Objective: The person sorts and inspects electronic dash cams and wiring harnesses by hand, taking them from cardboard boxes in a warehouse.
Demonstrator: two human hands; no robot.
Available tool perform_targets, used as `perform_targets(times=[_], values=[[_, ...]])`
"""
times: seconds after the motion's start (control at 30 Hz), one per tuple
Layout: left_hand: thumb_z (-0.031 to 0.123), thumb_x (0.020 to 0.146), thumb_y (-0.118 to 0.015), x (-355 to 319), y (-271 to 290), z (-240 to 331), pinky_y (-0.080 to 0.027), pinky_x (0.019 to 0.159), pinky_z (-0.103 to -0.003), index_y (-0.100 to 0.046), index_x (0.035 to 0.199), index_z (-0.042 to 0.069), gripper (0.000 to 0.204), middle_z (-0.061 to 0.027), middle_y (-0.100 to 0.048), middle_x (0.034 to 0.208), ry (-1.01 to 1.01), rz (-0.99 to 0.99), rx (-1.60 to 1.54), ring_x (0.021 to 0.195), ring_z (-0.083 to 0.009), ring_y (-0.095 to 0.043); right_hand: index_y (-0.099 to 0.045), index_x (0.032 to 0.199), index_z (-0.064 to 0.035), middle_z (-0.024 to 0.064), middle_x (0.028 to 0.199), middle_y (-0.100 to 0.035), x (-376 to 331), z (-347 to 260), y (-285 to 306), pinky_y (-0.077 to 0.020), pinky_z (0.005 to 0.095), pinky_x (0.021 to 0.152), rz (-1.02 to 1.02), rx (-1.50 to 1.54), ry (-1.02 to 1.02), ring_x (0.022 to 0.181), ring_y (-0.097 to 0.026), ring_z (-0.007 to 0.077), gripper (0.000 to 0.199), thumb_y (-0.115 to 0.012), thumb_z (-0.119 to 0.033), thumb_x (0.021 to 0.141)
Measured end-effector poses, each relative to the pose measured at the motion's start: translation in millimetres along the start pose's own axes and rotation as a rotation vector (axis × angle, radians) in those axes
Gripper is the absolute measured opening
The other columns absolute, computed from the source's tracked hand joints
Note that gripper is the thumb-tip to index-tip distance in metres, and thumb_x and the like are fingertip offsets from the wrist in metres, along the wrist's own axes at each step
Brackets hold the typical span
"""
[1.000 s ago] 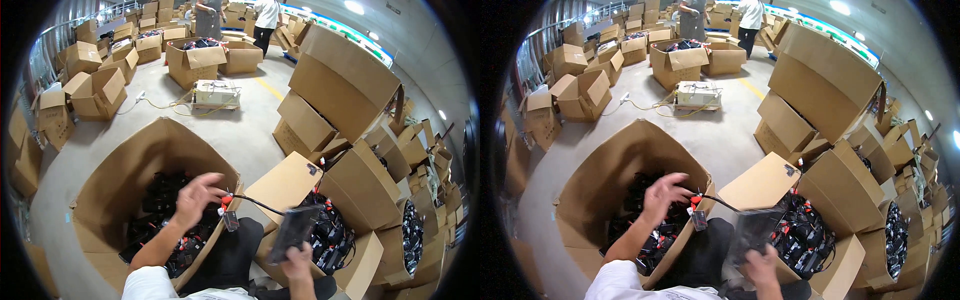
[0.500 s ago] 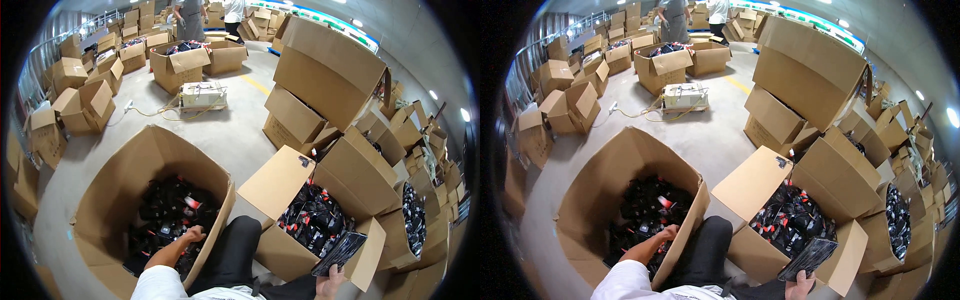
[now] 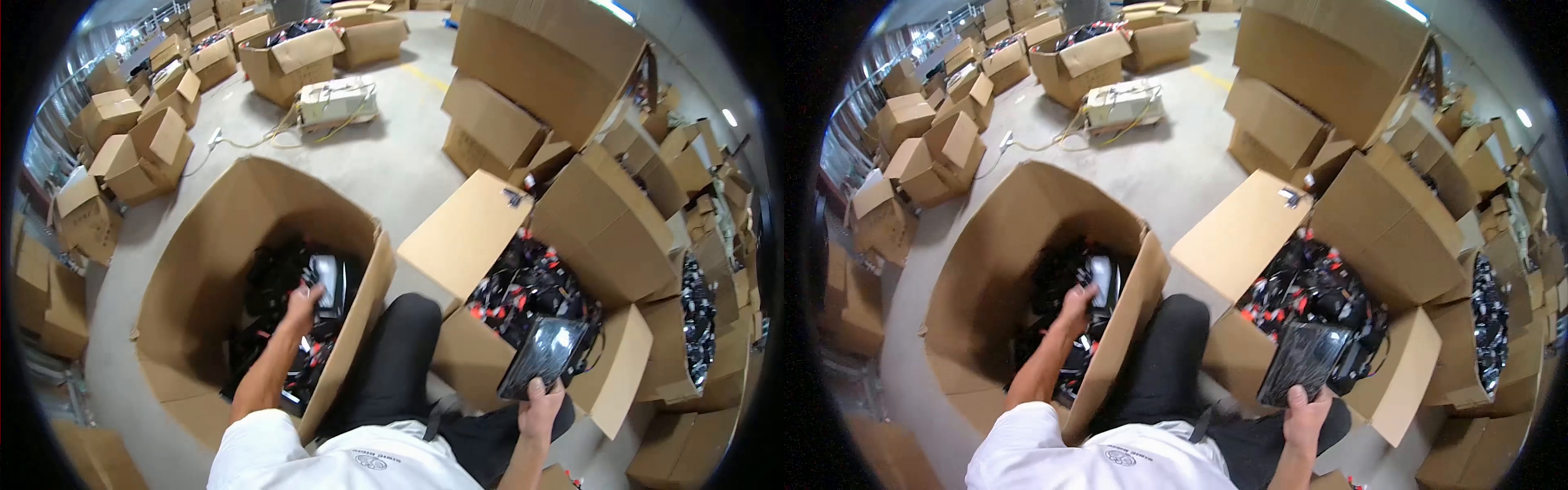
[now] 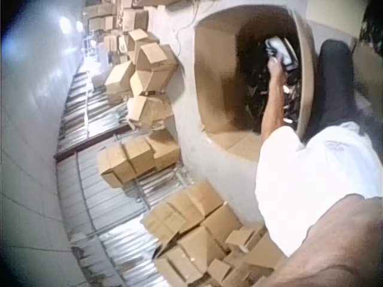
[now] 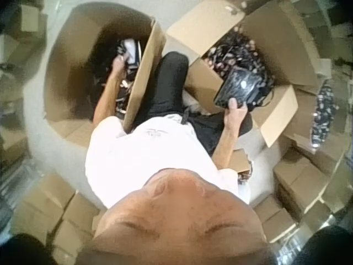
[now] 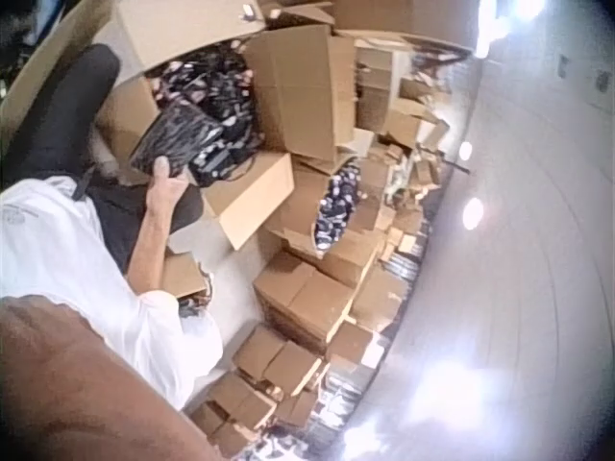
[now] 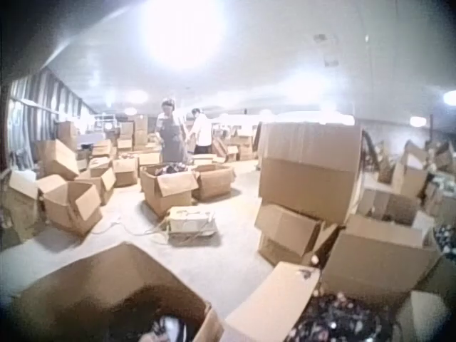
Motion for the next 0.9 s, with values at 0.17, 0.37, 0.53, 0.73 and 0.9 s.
perform_targets(times=[0.17,0.37,0.53,0.73,0.9], values=[[0.032,0.097,-0.063,-87.5,-37.7,146.7,-0.051,0.095,-0.043,-0.059,0.121,0.001,0.039,-0.01,-0.067,0.114,-0.216,-0.209,-0.301,0.105,-0.0237,-0.065,-0.055,0.123,0.0059,0.009,0.113,-0.065,20.5,-2.1,-63.3,-0.0499,0.0335,0.092,-0.098,-0.091,-0.022,0.102,-0.062,0.018,0.04,-0.067,-0.019,0.094],[0.036,0.099,-0.058,-154.6,-139.4,153.6,-0.047,0.1,-0.045,-0.049,0.135,0.003,0.05,-0.0102,-0.063,0.124,-0.256,-0.41,-0.459,0.115,-0.0252,-0.061,-0.056,0.125,0.0024,0.004,0.11,-0.063,31.4,-17.0,-170.2,-0.0466,0.0282,0.09,-0.167,0.011,0.053,0.098,-0.057,0.0124,0.036,-0.062,-0.022,0.099],[0.032,0.1,-0.057,-170.7,-201.6,131.9,-0.043,0.107,-0.044,-0.053,0.132,0.001,0.045,-0.009,-0.06,0.132,-0.168,-0.545,-0.483,0.121,-0.0242,-0.058,-0.056,0.124,0.002,0.0028,0.11,-0.062,26.5,-22.1,-178.1,-0.0448,0.0266,0.09,-0.241,-0.009,0.05,0.099,-0.056,0.0116,0.037,-0.061,-0.027,0.1],[0.038,0.102,-0.052,-183.0,-232.3,112.4,-0.043,0.106,-0.043,-0.055,0.129,0.002,0.046,-0.0078,-0.062,0.128,-0.053,-0.576,-0.554,0.117,-0.0217,-0.059,-0.051,0.131,0.0025,0.0064,0.125,-0.058,25.4,17.7,-168.1,-0.0421,0.0308,0.099,-0.19,0.527,-0.02,0.113,-0.053,0.0153,0.04,-0.058,-0.024,0.101],[0.031,0.098,-0.059,-180.4,-226.2,115.4,-0.043,0.105,-0.043,-0.054,0.132,0.007,0.042,-0.0068,-0.062,0.128,-0.097,-0.596,-0.415,0.12,-0.0229,-0.057,-0.058,0.126,0.0032,0.0127,0.118,-0.064,12.8,11.2,-164.4,-0.042,0.0397,0.101,-0.465,-0.301,0.181,0.115,-0.056,0.027,0.036,-0.062,-0.011,0.093]])
Point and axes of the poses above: each hand's wrist, its own x-axis towards the middle knuckle, its own y-axis out of the back of the hand, z = x × y, the point moved 4 cm from there along x, towards the middle knuckle
